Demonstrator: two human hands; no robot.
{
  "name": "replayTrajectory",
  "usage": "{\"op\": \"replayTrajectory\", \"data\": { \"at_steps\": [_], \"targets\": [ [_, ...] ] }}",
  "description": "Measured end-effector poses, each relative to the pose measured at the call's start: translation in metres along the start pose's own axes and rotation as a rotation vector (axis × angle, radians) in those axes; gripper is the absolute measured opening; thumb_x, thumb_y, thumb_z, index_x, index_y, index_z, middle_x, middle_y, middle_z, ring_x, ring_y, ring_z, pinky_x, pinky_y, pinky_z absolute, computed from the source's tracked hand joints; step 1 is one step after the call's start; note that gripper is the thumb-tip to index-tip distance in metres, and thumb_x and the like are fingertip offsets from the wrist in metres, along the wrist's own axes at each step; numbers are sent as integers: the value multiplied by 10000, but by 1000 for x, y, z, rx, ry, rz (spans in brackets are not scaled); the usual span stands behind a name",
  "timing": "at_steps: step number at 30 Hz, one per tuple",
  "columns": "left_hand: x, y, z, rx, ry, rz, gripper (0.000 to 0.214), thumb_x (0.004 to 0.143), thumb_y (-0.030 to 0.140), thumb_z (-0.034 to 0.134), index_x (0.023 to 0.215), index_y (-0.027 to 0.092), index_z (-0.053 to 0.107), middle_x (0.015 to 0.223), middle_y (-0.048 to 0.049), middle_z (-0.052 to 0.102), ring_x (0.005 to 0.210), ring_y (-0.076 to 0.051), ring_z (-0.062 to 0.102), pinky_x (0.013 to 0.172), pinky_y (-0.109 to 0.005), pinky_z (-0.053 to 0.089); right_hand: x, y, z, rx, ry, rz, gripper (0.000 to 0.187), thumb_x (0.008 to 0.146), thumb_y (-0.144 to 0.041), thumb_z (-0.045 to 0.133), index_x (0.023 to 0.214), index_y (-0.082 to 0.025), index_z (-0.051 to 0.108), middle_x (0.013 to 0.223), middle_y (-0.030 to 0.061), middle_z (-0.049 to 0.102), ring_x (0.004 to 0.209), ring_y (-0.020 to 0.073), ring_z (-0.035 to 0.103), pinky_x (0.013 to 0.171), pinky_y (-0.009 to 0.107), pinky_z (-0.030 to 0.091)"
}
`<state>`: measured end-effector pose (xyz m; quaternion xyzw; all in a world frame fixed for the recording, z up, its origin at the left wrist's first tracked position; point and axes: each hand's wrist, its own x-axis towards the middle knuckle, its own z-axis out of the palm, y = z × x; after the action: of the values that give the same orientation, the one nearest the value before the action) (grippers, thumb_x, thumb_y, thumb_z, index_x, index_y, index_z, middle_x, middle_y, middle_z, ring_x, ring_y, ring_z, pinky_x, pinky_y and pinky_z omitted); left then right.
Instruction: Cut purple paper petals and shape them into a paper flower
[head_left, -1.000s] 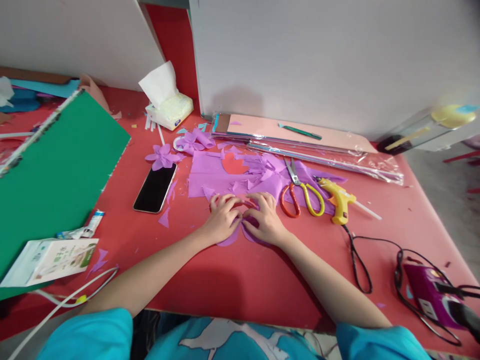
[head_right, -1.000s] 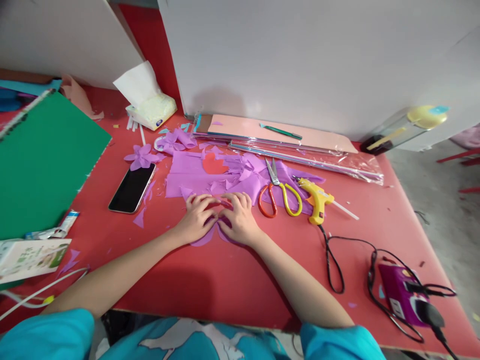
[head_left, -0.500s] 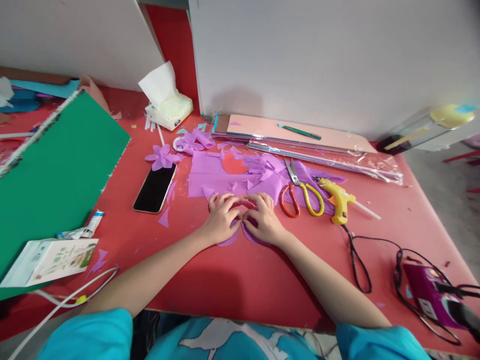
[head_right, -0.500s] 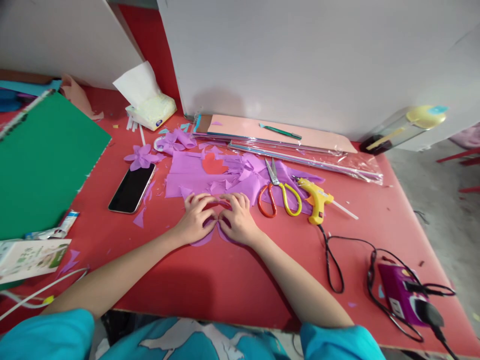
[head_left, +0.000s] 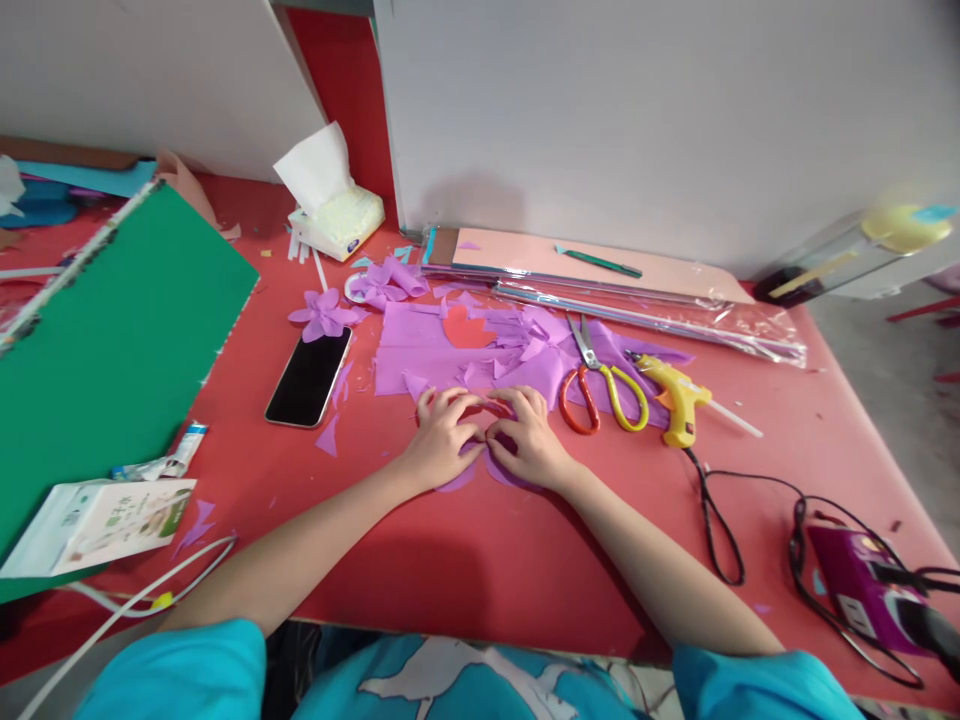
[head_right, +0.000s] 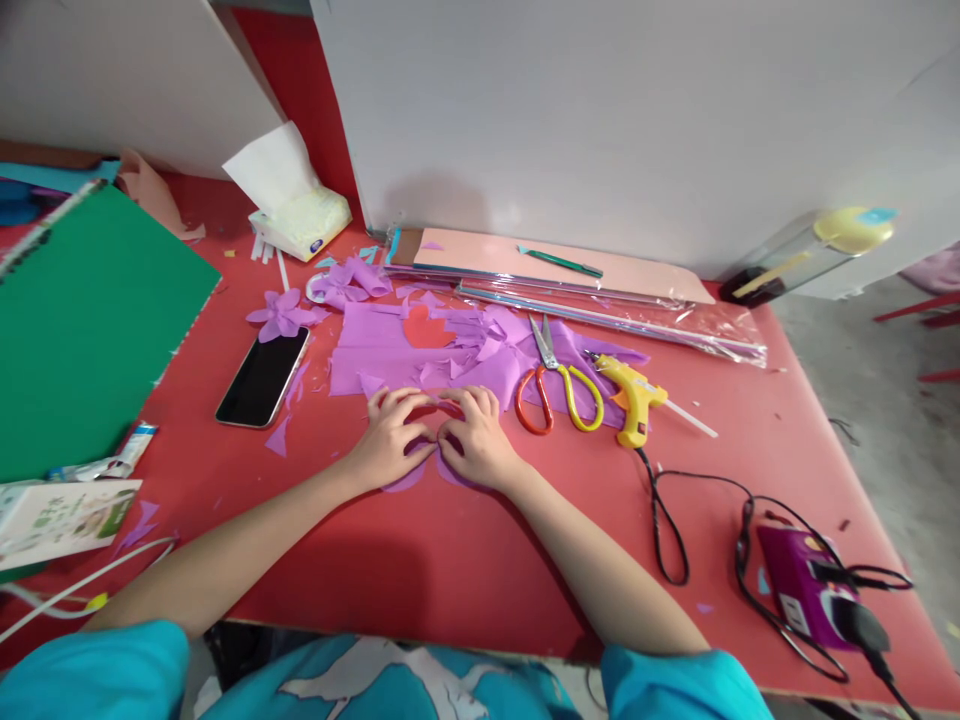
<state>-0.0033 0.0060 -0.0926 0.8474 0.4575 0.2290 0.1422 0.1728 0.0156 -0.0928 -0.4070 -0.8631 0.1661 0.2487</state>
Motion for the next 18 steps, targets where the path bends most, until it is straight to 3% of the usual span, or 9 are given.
{"op": "replayTrajectory", "data": {
  "at_steps": [12, 18],
  "targets": [
    [0, 2, 2, -3, -3, -16, 174, 811, 235, 533, 689, 189, 649, 1125, -63, 574, 1126, -262, 411, 948, -520, 249, -1, 1, 0, -4, -9, -5, 88, 744, -165, 541, 710, -198, 615, 1171, 84, 463, 1088, 280, 379, 914, 494, 318],
    [-1, 1, 3, -7, 1, -60, 120, 795, 278, 551, 780, 199, 641, 1148, -72, 555, 1137, -266, 400, 968, -532, 225, -1, 2, 0, -9, -15, -17, 95, 757, -165, 536, 726, -194, 621, 1156, 86, 469, 1085, 273, 383, 919, 480, 324]
  ]
}}
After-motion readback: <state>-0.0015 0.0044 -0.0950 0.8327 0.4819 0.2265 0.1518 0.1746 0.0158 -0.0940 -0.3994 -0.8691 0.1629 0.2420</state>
